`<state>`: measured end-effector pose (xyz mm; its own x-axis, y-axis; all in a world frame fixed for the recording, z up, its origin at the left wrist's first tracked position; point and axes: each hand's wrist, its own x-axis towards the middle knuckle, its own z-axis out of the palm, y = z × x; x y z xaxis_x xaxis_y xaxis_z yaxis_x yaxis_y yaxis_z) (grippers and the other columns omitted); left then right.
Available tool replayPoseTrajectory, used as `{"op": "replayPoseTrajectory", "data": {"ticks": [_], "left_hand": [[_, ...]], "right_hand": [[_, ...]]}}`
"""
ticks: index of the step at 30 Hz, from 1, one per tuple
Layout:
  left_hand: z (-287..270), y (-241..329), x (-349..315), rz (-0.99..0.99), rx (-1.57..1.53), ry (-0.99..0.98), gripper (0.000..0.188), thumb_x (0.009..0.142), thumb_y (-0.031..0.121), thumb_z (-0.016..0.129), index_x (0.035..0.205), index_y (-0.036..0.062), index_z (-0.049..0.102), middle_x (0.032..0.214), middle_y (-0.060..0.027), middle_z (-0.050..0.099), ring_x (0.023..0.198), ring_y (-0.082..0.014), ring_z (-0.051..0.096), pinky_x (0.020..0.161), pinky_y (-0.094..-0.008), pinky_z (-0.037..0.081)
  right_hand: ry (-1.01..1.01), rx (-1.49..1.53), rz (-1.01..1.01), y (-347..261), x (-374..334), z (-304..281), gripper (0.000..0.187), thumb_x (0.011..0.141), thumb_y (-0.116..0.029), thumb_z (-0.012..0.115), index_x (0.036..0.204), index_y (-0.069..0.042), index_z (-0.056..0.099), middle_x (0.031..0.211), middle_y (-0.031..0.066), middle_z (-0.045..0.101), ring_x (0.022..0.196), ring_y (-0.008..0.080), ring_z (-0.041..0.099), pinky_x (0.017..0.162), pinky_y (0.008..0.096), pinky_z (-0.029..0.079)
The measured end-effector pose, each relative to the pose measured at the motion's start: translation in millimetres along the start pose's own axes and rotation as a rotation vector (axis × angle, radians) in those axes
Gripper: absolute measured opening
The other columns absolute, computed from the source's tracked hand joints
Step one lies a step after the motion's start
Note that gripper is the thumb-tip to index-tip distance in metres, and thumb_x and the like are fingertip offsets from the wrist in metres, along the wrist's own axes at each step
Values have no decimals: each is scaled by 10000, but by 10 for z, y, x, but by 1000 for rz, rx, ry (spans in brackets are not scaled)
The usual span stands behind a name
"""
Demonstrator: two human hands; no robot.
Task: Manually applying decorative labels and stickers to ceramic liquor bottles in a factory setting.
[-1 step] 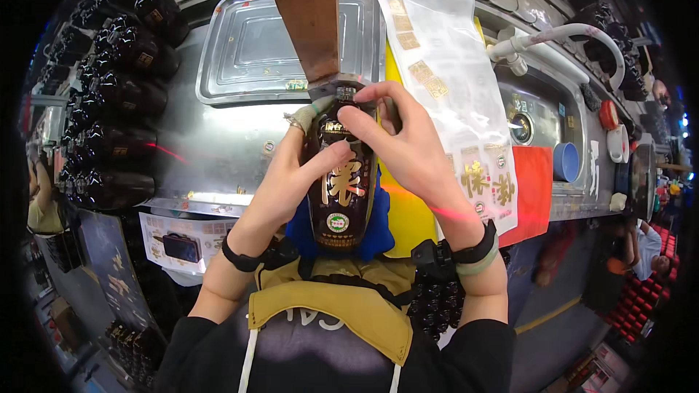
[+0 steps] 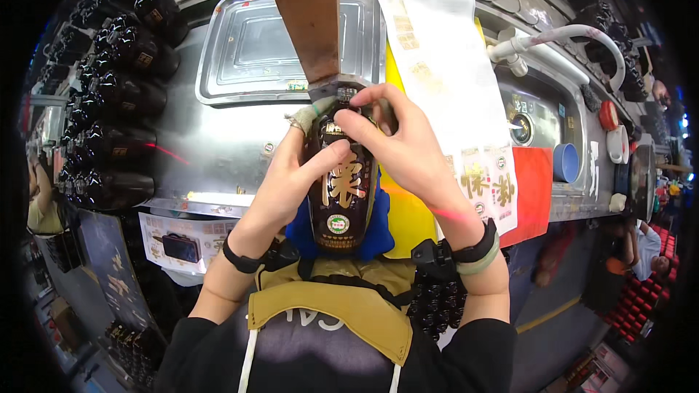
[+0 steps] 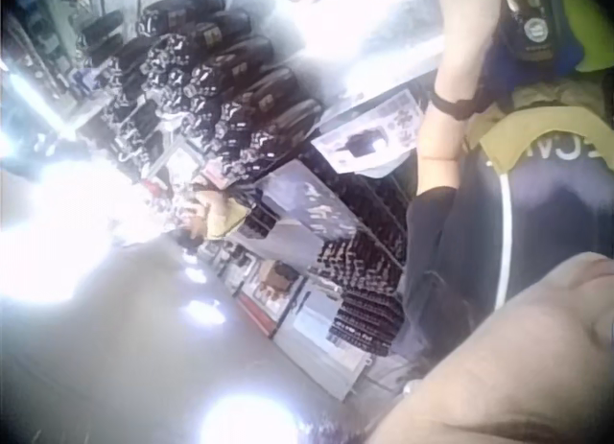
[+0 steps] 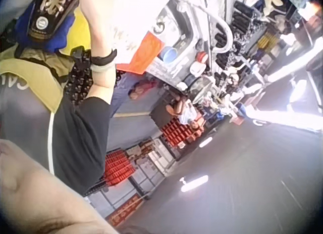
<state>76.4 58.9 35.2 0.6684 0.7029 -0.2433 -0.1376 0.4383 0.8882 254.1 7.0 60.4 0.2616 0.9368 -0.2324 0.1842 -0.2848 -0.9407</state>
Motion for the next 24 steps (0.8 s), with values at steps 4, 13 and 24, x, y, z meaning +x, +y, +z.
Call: {"op": "replayPoseTrajectory", "data": {"ticks": [4,13,24], "left_hand": [[66,-73,-14,113,121,62,609,960,138,709,1470,-15,414,1290,-115,615,1110,-136,634,964,-308,527],[16,-35,6,55,31,27,641,950,148,727,1480,-19,407,1345,-119,584,1205,-150,589,1018,-316,499],[-115,55,64,0,75,-69,674,914,169,779,1462,-25,439,1369,-124,576,1257,-178,558,1091,-346,449]], "right_hand": [[-30,18,43,-44,52,13,351,870,-258,811,1053,-10,643,803,-34,535,769,67,460,685,230,399],[-81,49,92,19,148,-5,336,844,-282,830,993,-39,650,787,-41,475,755,74,441,652,247,364],[-87,-4,83,24,162,-8,372,811,-299,857,986,-40,656,793,-38,482,754,81,444,658,247,372]]}}
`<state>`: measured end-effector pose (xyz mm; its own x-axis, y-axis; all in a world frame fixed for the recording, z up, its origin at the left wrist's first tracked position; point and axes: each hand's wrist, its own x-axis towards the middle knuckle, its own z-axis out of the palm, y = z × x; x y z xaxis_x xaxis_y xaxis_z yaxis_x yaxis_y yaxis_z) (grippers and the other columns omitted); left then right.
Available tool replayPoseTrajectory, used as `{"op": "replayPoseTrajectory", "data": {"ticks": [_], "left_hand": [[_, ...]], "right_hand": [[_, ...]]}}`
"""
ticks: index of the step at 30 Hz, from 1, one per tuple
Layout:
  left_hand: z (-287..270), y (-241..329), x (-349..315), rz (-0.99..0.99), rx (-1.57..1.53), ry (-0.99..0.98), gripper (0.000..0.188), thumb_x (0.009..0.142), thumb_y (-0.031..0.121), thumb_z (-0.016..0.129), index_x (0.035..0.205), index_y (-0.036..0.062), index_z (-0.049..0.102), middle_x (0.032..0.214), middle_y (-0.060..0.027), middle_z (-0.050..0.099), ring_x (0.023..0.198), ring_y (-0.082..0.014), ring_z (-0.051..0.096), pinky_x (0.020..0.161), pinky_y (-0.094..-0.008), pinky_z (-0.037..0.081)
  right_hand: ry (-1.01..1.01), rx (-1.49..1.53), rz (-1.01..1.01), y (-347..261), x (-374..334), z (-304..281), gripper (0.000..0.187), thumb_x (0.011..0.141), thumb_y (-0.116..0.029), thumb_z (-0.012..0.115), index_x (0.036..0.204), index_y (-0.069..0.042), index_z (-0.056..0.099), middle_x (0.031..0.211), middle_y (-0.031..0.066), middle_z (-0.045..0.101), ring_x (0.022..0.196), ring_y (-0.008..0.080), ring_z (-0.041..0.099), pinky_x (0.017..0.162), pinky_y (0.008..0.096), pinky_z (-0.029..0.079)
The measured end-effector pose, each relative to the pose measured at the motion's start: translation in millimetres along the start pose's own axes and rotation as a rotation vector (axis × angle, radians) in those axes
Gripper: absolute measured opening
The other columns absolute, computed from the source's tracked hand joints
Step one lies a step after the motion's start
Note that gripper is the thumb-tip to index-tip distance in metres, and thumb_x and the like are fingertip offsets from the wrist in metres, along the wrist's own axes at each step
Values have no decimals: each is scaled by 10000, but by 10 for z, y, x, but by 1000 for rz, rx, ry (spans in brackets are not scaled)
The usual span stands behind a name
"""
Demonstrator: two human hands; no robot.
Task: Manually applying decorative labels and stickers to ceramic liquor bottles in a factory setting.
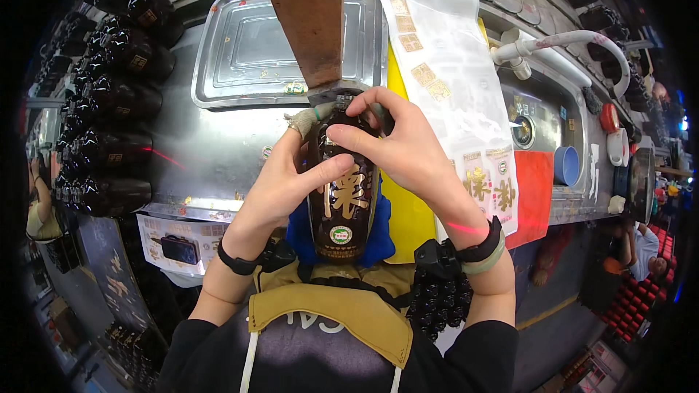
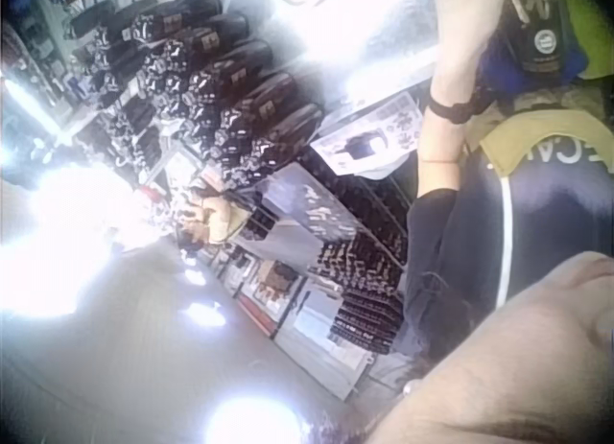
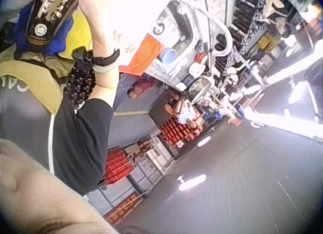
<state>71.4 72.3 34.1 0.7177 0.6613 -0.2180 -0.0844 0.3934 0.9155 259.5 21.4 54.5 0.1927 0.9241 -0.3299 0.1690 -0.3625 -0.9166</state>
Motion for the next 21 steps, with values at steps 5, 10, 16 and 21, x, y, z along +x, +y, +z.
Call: {"op": "replayPoseTrajectory", "data": {"ticks": [5,10,16,21], "left_hand": [[3,20,-11,-23,16,6,676,908,193,791,1449,-26,451,1357,-129,584,1245,-176,566,1079,-344,457],[-15,-25,14,-5,37,-1,677,913,209,788,1449,-27,449,1346,-130,589,1232,-174,573,1071,-342,462],[-9,-12,3,4,47,-3,672,917,209,784,1450,-25,448,1351,-131,584,1238,-176,569,1072,-342,460],[13,-9,-1,11,40,-3,664,918,202,780,1448,-24,449,1348,-132,584,1240,-177,567,1073,-341,459]], "right_hand": [[9,25,-25,31,-18,21,385,798,-300,867,994,-45,656,796,-46,472,747,80,426,658,242,364],[19,102,-23,60,-25,47,378,797,-290,864,993,-46,653,795,-51,472,746,77,420,659,242,361],[26,33,-22,4,-30,36,359,814,-282,851,991,-39,653,783,-47,484,749,72,430,658,237,365],[37,-80,-73,-30,-2,25,348,833,-290,838,976,-28,660,756,-44,485,738,69,439,641,244,371]]}}
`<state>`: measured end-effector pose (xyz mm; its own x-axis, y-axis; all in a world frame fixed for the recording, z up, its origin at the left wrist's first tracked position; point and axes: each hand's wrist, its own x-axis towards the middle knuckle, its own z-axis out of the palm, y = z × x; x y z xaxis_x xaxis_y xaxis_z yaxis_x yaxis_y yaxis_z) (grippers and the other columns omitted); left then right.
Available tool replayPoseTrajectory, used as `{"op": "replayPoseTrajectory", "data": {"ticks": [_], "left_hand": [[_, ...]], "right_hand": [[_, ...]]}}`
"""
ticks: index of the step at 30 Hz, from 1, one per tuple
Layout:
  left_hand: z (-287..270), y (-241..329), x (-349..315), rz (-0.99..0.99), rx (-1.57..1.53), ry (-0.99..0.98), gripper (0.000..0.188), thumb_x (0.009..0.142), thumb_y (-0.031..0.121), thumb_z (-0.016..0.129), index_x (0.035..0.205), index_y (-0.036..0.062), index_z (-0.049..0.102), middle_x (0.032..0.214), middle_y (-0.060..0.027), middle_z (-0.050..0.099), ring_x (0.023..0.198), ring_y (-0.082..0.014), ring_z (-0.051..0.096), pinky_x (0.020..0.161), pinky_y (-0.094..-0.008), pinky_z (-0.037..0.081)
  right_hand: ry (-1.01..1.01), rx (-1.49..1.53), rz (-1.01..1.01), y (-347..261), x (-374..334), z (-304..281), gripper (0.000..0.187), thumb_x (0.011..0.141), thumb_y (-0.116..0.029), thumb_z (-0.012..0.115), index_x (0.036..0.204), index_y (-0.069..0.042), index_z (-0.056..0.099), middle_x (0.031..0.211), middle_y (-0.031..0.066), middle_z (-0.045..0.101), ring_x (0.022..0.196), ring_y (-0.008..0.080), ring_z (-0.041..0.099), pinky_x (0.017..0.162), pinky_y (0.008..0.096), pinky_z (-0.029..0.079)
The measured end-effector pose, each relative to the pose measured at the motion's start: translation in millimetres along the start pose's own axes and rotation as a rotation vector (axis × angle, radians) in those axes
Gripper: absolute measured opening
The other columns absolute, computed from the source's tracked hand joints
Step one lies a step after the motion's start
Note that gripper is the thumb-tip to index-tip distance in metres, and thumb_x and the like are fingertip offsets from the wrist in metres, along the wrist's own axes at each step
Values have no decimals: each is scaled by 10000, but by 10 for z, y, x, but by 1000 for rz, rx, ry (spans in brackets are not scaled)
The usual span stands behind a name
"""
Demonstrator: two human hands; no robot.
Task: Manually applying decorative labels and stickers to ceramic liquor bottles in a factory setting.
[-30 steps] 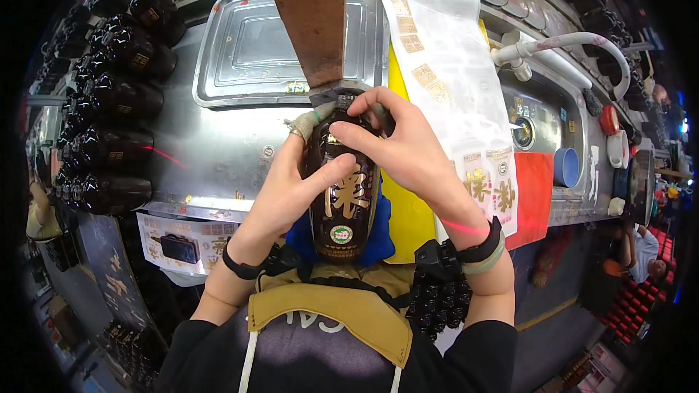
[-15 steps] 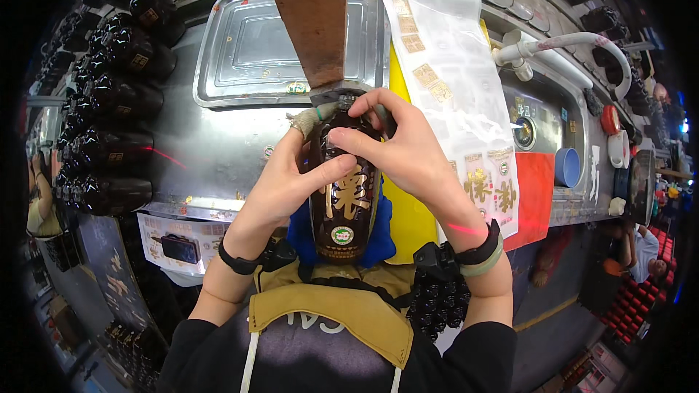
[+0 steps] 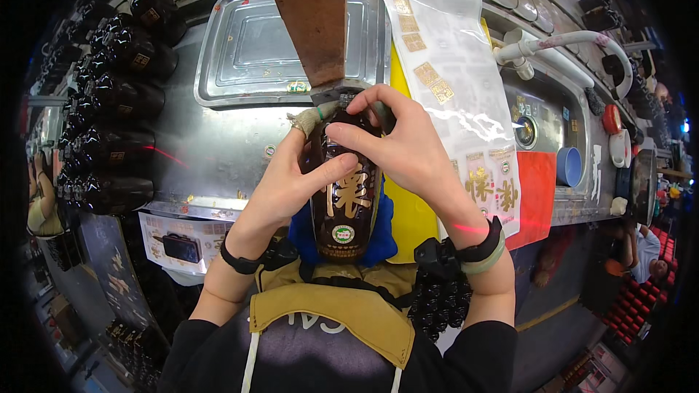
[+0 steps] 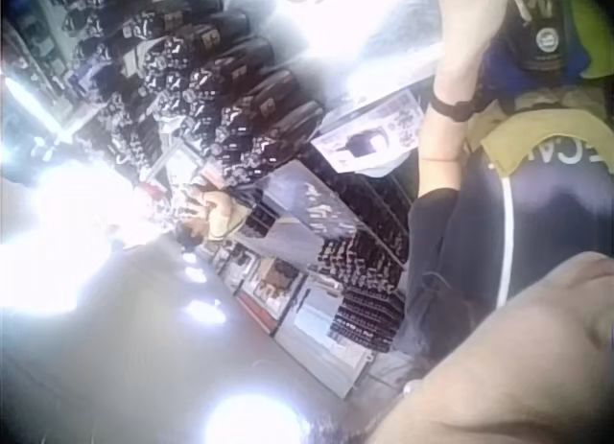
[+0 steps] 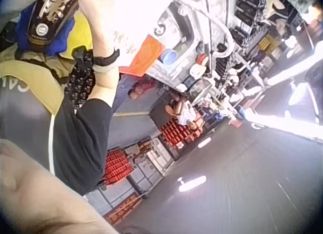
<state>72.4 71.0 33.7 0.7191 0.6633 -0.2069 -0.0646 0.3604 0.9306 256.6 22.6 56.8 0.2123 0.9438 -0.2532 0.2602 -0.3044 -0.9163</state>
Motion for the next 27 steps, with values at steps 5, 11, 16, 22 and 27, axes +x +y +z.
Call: {"op": "replayPoseTrajectory", "data": {"ticks": [5,11,16,22,27], "left_hand": [[17,-19,-10,31,12,29,658,916,182,776,1447,-26,447,1355,-133,577,1241,-180,569,1074,-343,463],[3,25,-32,-7,-26,-6,685,909,177,784,1459,-25,430,1349,-134,576,1237,-177,568,1072,-340,463],[1,-26,-22,32,2,-7,682,910,166,779,1462,-25,425,1347,-127,577,1231,-167,568,1071,-335,464],[17,4,-19,16,-14,-6,683,911,163,778,1463,-25,421,1356,-123,572,1239,-167,565,1077,-334,462],[16,-15,-12,36,4,-3,696,902,156,786,1466,-21,419,1344,-124,583,1235,-168,571,1078,-336,465]], "right_hand": [[0,-20,39,-18,11,-25,371,832,-301,840,1002,-17,673,753,-29,539,703,88,482,636,264,419],[-25,-50,-49,-36,-11,-34,352,864,-279,813,1031,-8,662,829,22,663,768,87,591,691,257,492],[-26,-17,-14,-65,-38,-2,359,861,-257,817,1050,-5,644,824,20,663,756,83,595,684,259,495],[-42,-27,-12,-70,-44,-9,378,849,-252,827,1067,-10,635,815,20,660,739,75,592,667,255,489],[-65,-28,-12,-34,-39,-12,410,826,-259,844,1075,-17,627,794,10,641,712,63,559,645,244,472]]}}
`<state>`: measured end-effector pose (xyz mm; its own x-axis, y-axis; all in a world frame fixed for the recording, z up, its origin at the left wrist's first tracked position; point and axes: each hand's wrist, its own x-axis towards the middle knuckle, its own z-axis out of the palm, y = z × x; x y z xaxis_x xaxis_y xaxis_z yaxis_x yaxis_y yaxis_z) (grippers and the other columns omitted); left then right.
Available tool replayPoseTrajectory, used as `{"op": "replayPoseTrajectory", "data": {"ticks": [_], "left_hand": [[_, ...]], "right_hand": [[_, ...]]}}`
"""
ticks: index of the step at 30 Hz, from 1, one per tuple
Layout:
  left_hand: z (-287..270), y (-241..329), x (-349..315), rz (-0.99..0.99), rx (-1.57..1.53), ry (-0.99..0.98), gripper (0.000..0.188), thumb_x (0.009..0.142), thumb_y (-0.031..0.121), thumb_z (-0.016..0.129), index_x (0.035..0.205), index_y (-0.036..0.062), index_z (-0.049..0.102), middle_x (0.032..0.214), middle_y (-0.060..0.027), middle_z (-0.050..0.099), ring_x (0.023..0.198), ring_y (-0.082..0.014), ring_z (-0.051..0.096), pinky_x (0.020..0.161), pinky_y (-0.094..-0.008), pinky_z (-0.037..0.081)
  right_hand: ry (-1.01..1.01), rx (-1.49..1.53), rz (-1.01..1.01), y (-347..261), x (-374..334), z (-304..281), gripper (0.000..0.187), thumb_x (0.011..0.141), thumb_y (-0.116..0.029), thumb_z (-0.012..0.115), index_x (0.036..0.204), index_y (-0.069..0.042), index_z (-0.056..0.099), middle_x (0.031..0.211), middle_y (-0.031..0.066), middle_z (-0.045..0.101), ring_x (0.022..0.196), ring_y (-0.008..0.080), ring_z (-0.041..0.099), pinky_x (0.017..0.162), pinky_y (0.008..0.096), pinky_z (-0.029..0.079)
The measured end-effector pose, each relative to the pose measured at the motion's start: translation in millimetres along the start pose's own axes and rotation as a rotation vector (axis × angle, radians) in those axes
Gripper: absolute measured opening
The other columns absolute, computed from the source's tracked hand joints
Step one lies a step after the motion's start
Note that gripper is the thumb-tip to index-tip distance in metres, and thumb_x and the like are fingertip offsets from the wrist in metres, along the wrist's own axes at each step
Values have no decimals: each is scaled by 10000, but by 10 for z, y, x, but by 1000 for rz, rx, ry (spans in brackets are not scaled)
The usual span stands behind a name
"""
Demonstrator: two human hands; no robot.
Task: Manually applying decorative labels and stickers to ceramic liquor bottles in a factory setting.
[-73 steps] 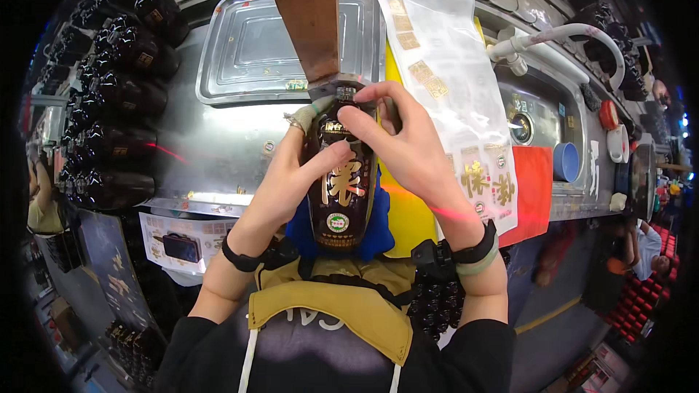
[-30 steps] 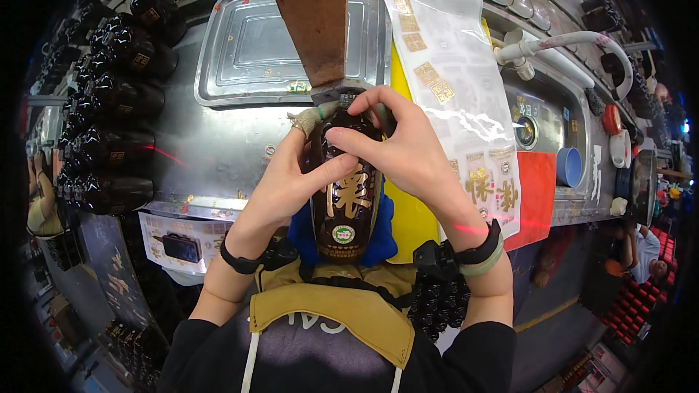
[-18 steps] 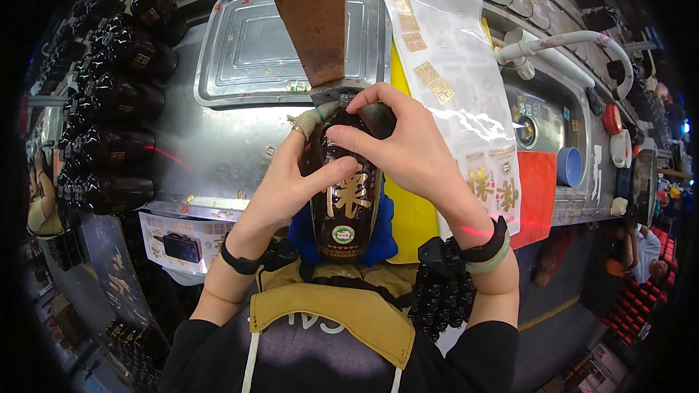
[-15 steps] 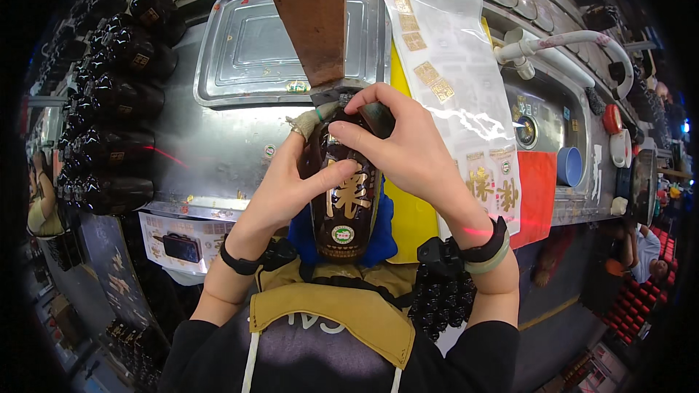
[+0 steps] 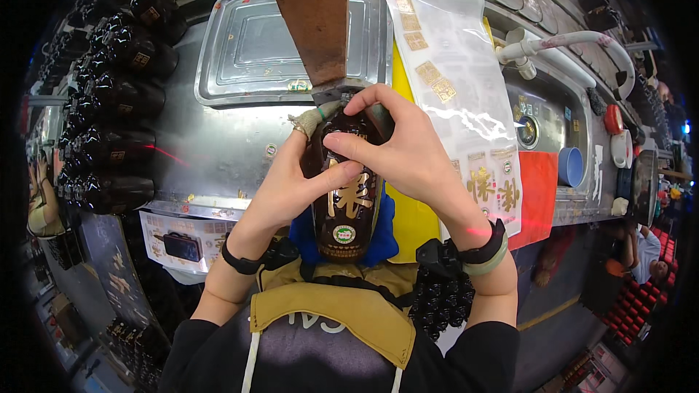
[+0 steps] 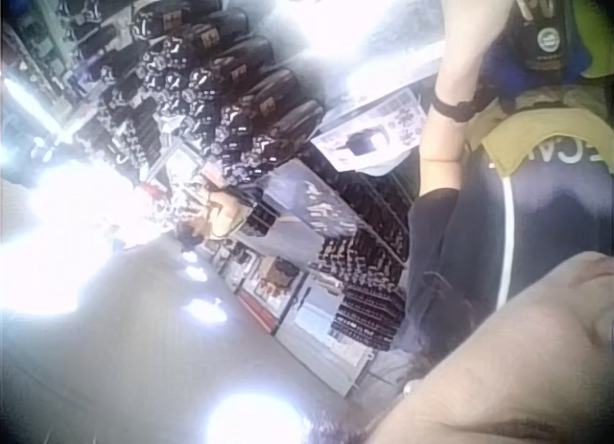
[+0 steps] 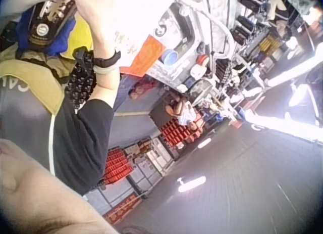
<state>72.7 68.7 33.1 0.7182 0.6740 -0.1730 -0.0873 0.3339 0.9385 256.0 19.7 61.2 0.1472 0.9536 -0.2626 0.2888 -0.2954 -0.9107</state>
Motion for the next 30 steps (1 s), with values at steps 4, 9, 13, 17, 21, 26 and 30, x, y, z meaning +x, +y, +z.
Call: {"op": "replayPoseTrajectory", "data": {"ticks": [4,9,13,17,21,26,30], "left_hand": [[-18,17,3,-7,16,-16,702,895,147,791,1467,-16,420,1336,-123,589,1225,-167,578,1071,-336,472],[-3,24,2,-4,19,-18,702,896,148,790,1469,-15,419,1341,-121,587,1222,-169,581,1069,-335,474],[-9,16,-2,5,35,-12,708,897,152,788,1474,-16,414,1346,-122,585,1235,-171,575,1077,-339,468],[-7,22,0,5,56,-11,705,901,162,784,1474,-20,416,1348,-126,585,1244,-173,569,1081,-343,462],[-1,18,-9,18,63,-5,704,901,165,786,1471,-22,419,1346,-129,587,1236,-173,575,1076,-340,464],[8,23,-20,-1,21,-8,694,913,171,782,1472,-22,418,1350,-124,585,1234,-169,575,1075,-339,464],[-6,-53,-16,-1,-80,36,629,949,192,755,1456,-23,450,1340,-110,597,1215,-160,585,1063,-330,470]], "right_hand": [[15,34,-23,34,-6,17,412,824,-256,846,1076,-17,624,783,2,633,699,59,548,636,242,465],[18,99,-49,56,-10,39,408,823,-238,850,1076,-18,617,832,2,623,741,55,550,655,239,463],[10,109,-19,39,-23,37,401,819,-221,853,1073,-17,617,855,5,621,764,55,554,667,239,466],[42,80,-43,34,-36,68,389,819,-205,849,1070,-17,620,849,5,624,748,61,551,663,243,464],[32,98,-48,28,-44,54,382,820,-201,847,1070,-19,622,837,4,626,724,64,546,654,244,458],[47,90,-52,2,-53,41,358,834,-191,839,1063,-16,627,818,-6,605,727,52,526,645,233,437],[94,372,-25,155,-73,33,256,916,-159,777,1075,-11,641,784,-61,509,727,23,442,654,201,372]]}}
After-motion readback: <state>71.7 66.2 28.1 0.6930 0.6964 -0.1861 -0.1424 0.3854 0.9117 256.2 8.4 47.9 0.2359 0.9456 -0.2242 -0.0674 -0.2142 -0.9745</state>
